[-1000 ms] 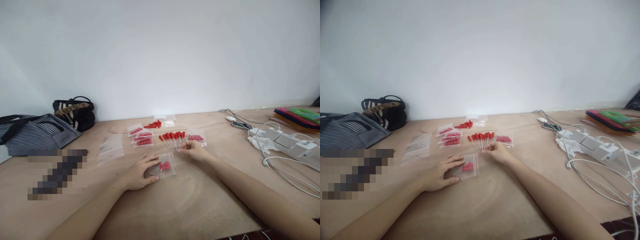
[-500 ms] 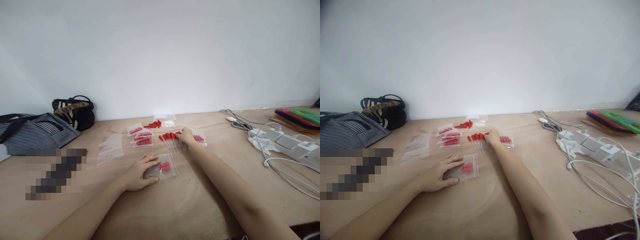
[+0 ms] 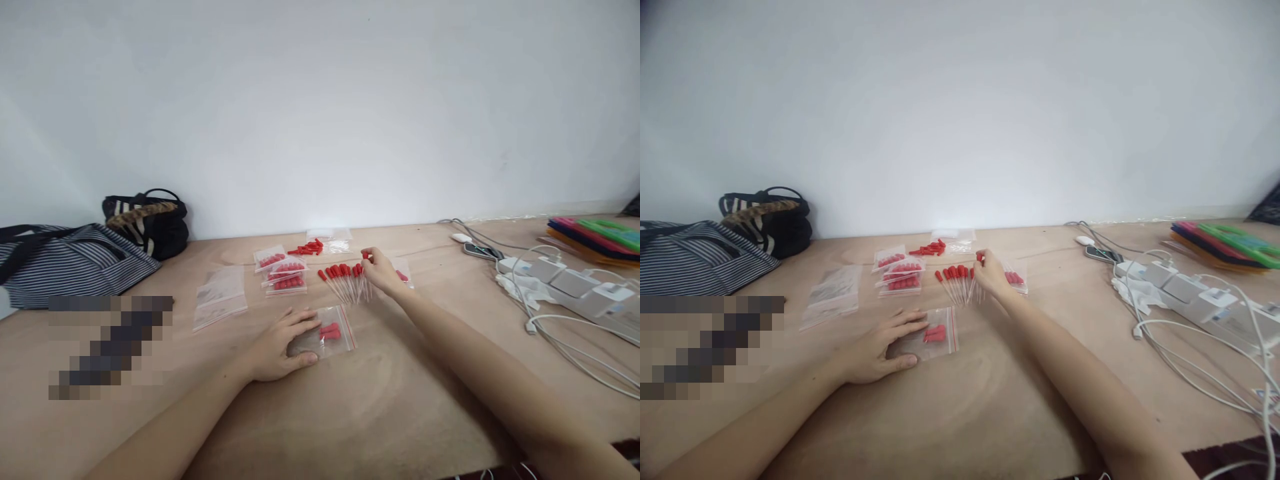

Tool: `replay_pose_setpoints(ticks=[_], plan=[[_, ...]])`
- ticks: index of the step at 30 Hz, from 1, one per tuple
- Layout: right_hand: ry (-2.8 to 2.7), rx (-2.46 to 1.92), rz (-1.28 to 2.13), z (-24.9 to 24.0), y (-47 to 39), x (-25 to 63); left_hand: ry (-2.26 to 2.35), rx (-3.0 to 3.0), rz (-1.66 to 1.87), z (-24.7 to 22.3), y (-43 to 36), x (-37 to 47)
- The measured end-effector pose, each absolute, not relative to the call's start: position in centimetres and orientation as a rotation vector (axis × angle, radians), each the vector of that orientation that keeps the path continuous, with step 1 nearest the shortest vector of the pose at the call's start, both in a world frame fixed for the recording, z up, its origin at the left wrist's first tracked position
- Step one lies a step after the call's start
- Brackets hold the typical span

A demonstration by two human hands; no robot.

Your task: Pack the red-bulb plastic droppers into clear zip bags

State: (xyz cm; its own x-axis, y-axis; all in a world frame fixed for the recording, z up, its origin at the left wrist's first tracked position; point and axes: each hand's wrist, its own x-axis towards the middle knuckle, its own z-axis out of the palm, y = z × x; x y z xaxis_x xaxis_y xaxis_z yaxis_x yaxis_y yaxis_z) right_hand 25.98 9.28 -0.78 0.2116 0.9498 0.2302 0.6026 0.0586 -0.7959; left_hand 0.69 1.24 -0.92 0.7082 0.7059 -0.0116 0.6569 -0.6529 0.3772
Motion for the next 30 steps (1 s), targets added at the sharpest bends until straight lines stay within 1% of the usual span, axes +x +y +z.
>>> replay_pose_setpoints(ticks=[1, 3, 6, 11, 22, 30], plan=[[-1.469, -1.579, 0.553, -1.1, 8.3, 26.2, 1.062, 2.562, 0.2, -0.9, 1.3, 0.7], [-1.32, -1.327, 0.743, -2.0, 6.4, 26.7, 1.059, 2.563, 0.216, -1.0, 1.2, 0.8], [-1.208, -1.184, 0.856, -3.4, 4.3, 27.0, 1.061, 2.563, 0.222, -0.9, 1.2, 0.8], [-1.13, -1.181, 0.884, -4.1, 3.4, 26.5, 1.072, 2.568, 0.213, -0.7, 1.0, 0.9], [-1.034, -1.17, 0.932, -3.4, 2.6, 25.1, 1.053, 2.582, 0.229, -0.9, 1.2, 0.8], [-0.94, -1.109, 1.069, -3.5, 1.6, 24.5, 1.07, 2.577, 0.217, -0.8, 1.1, 0.9]])
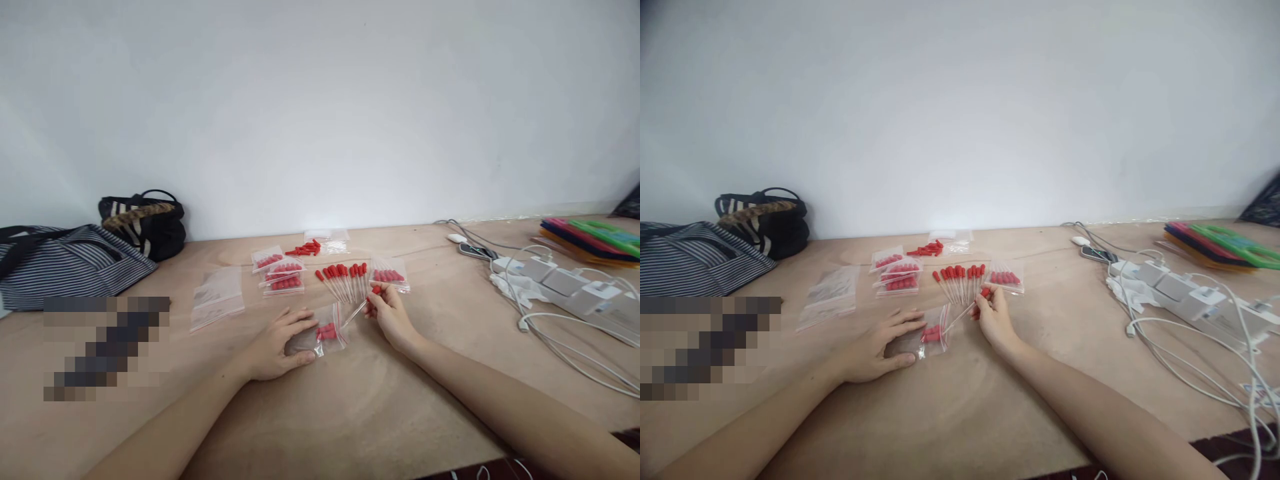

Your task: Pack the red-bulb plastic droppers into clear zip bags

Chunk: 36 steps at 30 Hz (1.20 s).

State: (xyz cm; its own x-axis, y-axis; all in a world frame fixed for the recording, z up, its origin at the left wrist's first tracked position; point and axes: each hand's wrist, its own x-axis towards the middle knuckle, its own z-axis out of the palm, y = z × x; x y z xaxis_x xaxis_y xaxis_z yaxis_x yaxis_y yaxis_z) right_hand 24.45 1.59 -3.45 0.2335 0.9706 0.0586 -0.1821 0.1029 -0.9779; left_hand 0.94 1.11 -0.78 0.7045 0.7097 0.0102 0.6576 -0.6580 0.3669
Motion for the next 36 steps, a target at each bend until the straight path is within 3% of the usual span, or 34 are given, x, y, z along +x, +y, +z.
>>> replay_pose_setpoints(ticks=[16, 22, 27, 36], plan=[[-0.863, -1.04, 1.102, -3.7, 1.5, 24.2, 1.083, 2.58, 0.218, -0.9, 1.2, 0.9], [-1.249, -1.154, 1.252, -3.8, 1.0, 23.8, 1.114, 2.565, 0.22, -1.0, 1.2, 1.0], [-1.599, -1.164, 1.152, -4.8, 1.8, 23.8, 1.116, 2.574, 0.231, -1.2, 1.2, 1.0], [-1.645, -1.28, 0.988, -4.9, 3.5, 22.2, 1.12, 2.588, 0.225, -1.1, 1.1, 0.9]])
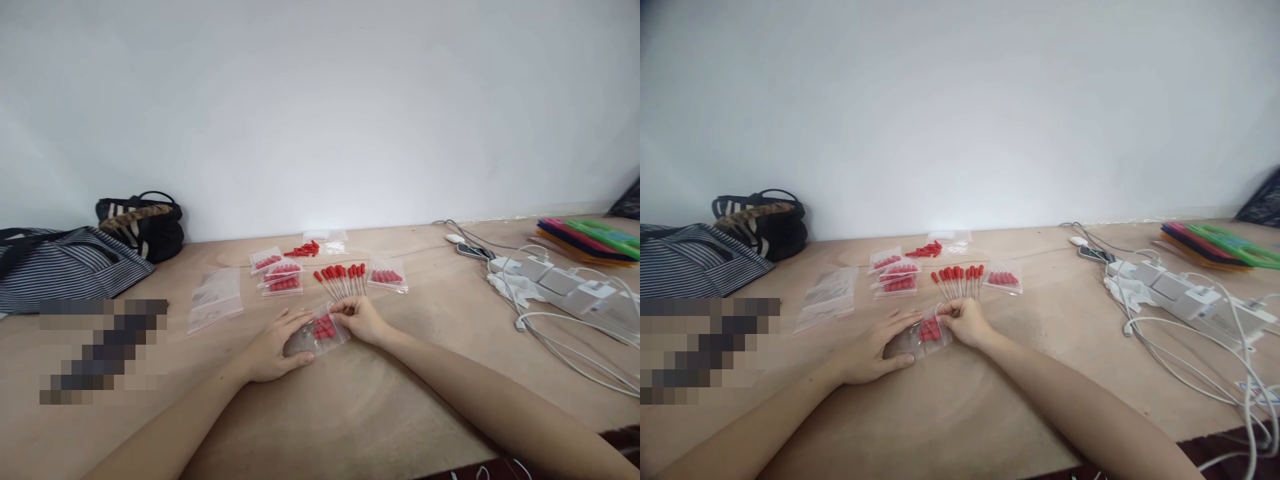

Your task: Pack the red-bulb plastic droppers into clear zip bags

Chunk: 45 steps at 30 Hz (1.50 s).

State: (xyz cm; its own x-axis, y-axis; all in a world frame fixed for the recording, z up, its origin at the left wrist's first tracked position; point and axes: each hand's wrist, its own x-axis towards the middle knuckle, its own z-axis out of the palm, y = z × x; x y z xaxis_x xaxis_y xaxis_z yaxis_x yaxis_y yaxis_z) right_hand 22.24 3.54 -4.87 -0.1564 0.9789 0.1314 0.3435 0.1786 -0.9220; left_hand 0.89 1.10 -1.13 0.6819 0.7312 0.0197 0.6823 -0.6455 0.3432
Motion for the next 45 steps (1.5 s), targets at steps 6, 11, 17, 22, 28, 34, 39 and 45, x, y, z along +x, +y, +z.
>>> replay_pose_setpoints(ticks=[6, 11, 17, 22, 28, 34, 39, 45], plan=[[-1.782, -1.485, 0.722, -4.2, 4.1, 21.5, 1.136, 2.584, 0.225, -1.1, 1.2, 0.9], [-1.775, -1.559, 0.57, -2.9, 5.1, 24.0, 1.09, 2.604, 0.232, -0.9, 1.1, 0.9], [-1.7, -2.121, 0.255, -1.6, 5.8, 27.6, 1.073, 2.595, 0.256, -1.0, 1.2, 0.8], [-1.666, -2.155, 0.445, -1.8, 6.3, 27.7, 1.062, 2.596, 0.257, -1.2, 1.3, 0.6], [-1.613, -2.164, 0.477, -2.3, 7.1, 27.5, 1.066, 2.59, 0.26, -1.3, 1.3, 0.7], [-1.633, -2.089, 0.513, -2.9, 7.5, 28.1, 1.057, 2.594, 0.26, -1.1, 1.3, 0.7], [-1.618, -1.996, 0.435, -2.4, 8.6, 29.5, 1.045, 2.607, 0.276, -1.3, 1.3, 0.6], [-1.547, -2.045, 0.39, -2.2, 11.6, 29.6, 1.048, 2.59, 0.279, -1.1, 1.1, 0.6]])
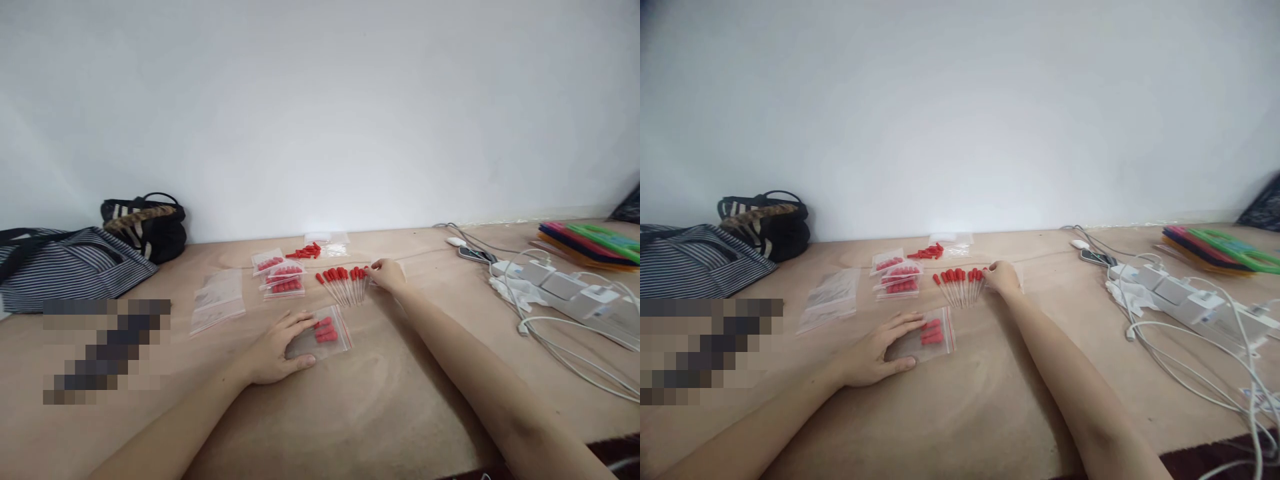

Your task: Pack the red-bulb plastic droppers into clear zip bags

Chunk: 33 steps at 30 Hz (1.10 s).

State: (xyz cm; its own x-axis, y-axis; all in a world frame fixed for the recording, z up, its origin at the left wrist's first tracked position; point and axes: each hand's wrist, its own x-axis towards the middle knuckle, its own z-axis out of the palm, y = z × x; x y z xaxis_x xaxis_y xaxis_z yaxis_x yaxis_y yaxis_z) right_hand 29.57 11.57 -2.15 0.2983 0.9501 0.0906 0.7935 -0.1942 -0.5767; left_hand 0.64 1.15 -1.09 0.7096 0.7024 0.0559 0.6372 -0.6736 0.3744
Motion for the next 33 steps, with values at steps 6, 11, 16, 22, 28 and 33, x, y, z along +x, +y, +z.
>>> replay_pose_setpoints(ticks=[6, 11, 16, 22, 28, 33], plan=[[-1.599, -2.068, 0.516, -2.2, 13.7, 29.4, 1.054, 2.581, 0.275, -1.1, 1.1, 0.6], [-1.576, -2.059, 0.579, -2.4, 14.3, 29.8, 1.043, 2.583, 0.275, -1.1, 1.1, 0.5], [-1.478, -1.973, 0.695, -2.7, 14.0, 30.0, 1.044, 2.584, 0.26, -1.0, 1.1, 0.6], [-1.29, -1.658, 0.894, -2.0, 11.6, 30.5, 1.034, 2.597, 0.258, -0.9, 1.2, 0.7], [-1.084, -1.274, 0.942, -2.4, 6.5, 30.6, 1.038, 2.591, 0.276, -0.9, 1.1, 0.8], [-0.996, -1.093, 1.035, -3.6, 3.0, 28.7, 1.041, 2.584, 0.294, -1.0, 1.1, 0.8]])
